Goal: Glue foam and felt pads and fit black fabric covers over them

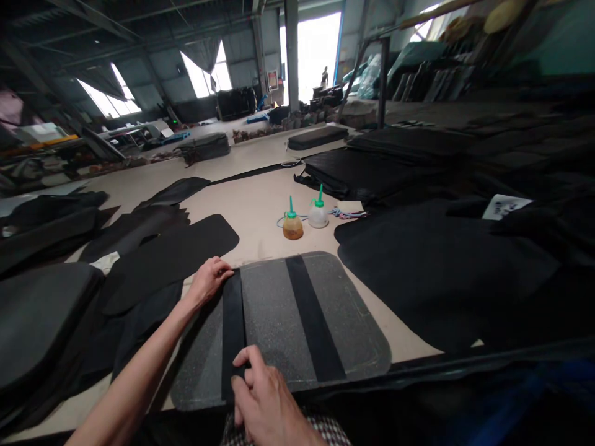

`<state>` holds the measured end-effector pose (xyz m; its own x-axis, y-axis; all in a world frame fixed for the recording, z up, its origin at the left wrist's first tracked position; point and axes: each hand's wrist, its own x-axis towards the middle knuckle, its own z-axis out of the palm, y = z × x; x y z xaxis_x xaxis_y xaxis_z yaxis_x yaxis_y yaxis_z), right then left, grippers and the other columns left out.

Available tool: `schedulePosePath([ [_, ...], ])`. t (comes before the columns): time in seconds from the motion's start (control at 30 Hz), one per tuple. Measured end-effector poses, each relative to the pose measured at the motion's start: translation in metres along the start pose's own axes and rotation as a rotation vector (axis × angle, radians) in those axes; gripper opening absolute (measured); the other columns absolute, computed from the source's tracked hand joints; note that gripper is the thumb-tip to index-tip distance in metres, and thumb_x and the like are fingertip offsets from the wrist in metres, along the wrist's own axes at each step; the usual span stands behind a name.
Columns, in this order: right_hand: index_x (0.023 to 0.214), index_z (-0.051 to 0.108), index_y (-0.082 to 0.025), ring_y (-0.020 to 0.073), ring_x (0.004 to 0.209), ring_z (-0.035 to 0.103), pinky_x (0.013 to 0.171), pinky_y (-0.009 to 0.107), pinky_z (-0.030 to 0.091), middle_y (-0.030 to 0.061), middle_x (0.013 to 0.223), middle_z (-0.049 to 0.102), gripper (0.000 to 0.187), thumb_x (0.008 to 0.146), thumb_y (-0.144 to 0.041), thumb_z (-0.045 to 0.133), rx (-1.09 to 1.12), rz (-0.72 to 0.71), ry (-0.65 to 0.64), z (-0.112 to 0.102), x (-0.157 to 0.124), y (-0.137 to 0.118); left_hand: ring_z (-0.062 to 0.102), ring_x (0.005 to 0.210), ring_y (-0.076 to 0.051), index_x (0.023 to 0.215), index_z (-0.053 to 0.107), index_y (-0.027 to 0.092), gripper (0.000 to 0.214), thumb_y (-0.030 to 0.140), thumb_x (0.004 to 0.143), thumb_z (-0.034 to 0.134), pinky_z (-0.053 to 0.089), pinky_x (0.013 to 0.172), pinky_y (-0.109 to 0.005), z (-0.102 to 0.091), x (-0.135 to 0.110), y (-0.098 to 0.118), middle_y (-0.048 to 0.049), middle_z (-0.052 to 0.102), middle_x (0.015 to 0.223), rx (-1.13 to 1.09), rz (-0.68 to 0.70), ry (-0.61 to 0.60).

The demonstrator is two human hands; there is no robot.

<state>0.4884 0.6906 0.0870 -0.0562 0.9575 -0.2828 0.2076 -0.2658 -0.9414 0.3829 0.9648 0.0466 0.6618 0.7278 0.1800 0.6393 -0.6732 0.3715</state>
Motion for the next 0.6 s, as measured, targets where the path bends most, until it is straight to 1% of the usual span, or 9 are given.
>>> schedulePosePath([
  [0.1,0.109,0.041,-0.020,0.0107,0.042,0.051,0.059,0.023,0.044,-0.0066,0.058,0.062,0.015,0.096,-0.025,0.035,-0.005,0.002,0.000,0.000,0.003,0.000,0.057,0.093,-0.021,0.087,0.070,0.024,0.016,0.036,0.091,0.060,0.045,0.080,-0.032,0.001,0.004,-0.002,-0.0052,0.063,0.095,0.024,0.013,-0.010],
  [0.27,0.110,0.042,-0.019,0.0109,0.044,0.052,0.061,0.024,0.043,-0.0062,0.058,0.061,0.017,0.095,-0.024,0.035,-0.004,-0.006,-0.040,0.002,0.007,0.004,0.055,0.108,-0.022,0.091,0.067,0.026,0.014,0.036,0.093,0.058,0.041,0.092,-0.037,-0.003,0.000,0.000,-0.0035,0.067,0.115,0.010,0.079,-0.024],
  [0.37,0.110,0.045,-0.018,0.0120,0.047,0.052,0.058,0.023,0.040,-0.0060,0.055,0.058,0.019,0.093,-0.021,0.036,-0.035,-0.006,-0.054,0.004,0.008,0.011,0.057,0.106,-0.022,0.096,0.065,0.026,0.014,0.035,0.095,0.055,0.037,0.098,-0.040,-0.003,-0.006,0.002,-0.0035,0.070,0.112,-0.002,0.091,-0.036],
  [0.47,0.109,0.048,-0.018,0.0126,0.050,0.050,0.053,0.023,0.034,-0.0063,0.055,0.051,0.020,0.092,-0.021,0.038,-0.057,0.027,-0.047,0.006,0.009,0.017,0.057,0.103,-0.021,0.096,0.064,0.025,0.017,0.037,0.097,0.052,0.033,0.100,-0.042,-0.003,-0.010,0.002,-0.0041,0.070,0.106,0.009,0.109,-0.021],
  [0.53,0.108,0.050,-0.018,0.0121,0.050,0.045,0.051,0.024,0.030,-0.0078,0.055,0.043,0.019,0.091,-0.021,0.040,-0.071,0.043,-0.040,0.006,0.009,0.020,0.057,0.101,-0.021,0.093,0.063,0.024,0.017,0.037,0.097,0.052,0.033,0.099,-0.041,-0.002,-0.010,0.002,-0.0039,0.068,0.103,0.007,0.131,-0.008],
  [0.6,0.106,0.051,-0.018,0.0111,0.048,0.036,0.050,0.024,0.025,-0.0097,0.053,0.033,0.019,0.090,-0.020,0.043,-0.095,0.051,-0.046,0.005,0.009,0.023,0.057,0.100,-0.020,0.092,0.063,0.024,0.017,0.036,0.097,0.052,0.033,0.097,-0.040,-0.001,-0.009,0.001,-0.0036,0.067,0.102,-0.013,0.153,-0.009],
])
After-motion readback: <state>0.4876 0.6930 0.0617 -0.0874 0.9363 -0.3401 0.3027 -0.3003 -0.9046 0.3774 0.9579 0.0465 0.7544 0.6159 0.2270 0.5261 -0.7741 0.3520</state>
